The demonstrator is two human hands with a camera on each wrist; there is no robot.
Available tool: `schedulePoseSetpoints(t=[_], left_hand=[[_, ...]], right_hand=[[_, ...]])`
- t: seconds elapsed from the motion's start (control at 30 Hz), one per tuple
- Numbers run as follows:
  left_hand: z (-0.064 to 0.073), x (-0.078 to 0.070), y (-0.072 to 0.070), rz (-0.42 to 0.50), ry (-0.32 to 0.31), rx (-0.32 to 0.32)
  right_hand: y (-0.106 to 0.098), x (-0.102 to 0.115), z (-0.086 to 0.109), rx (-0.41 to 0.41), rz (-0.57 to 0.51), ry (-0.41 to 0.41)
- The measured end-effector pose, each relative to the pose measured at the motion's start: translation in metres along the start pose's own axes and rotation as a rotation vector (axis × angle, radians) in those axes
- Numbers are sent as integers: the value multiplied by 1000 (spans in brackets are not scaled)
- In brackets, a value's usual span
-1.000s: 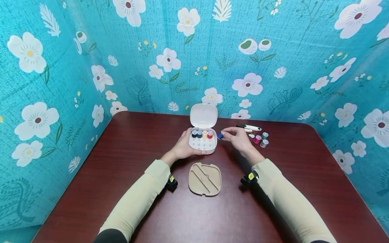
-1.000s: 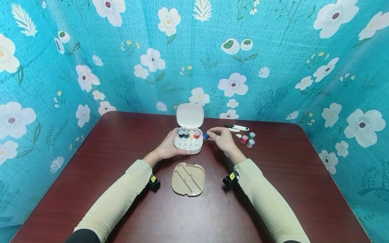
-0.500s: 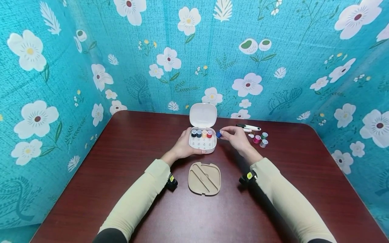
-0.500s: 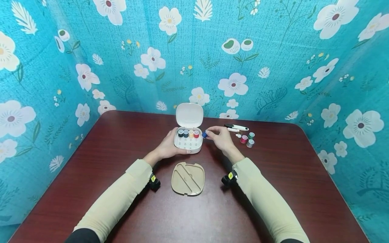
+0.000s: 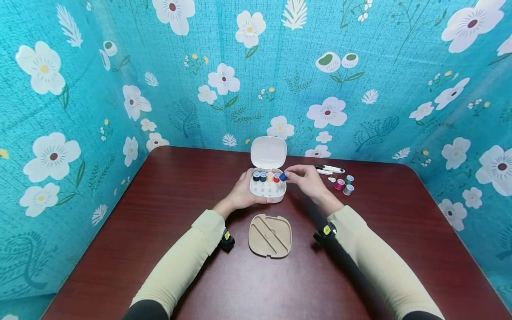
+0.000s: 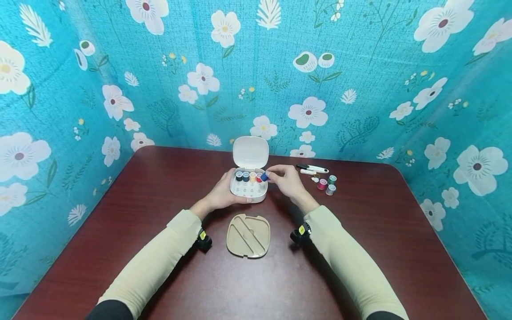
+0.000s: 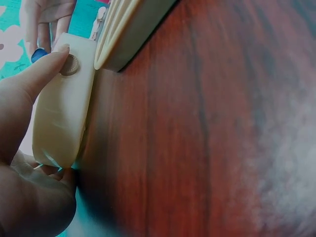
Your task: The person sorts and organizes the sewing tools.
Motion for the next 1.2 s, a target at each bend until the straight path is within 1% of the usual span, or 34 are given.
schedulePoseSetpoints(t=[0.2,0.3,0.57,0.73,0.97,1.2], left_hand=[[0,1,0,19,7,7],[0,0,-1,27,15,6],[0,0,-1,23,29,1],[1,0,-2,22,20,4],[2,-1,-3,19,17,4],[3,-1,-3,5,7,15]], right_hand=[[7,3,-5,7,64,-42],[11,7,-7,-1,135,-63],[22,8,-14,9,315,-164],[29,11,-17,24,358,-210],[38,15,-21,66,434,-298],[46,17,-25,106,471,-362]])
Point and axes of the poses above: each hand's wrist, its own z-axis away from the middle knuckle, its own y-axis out of the palm, x = y × z, the point moved 1 cm from there along -z, towards the middle knuckle
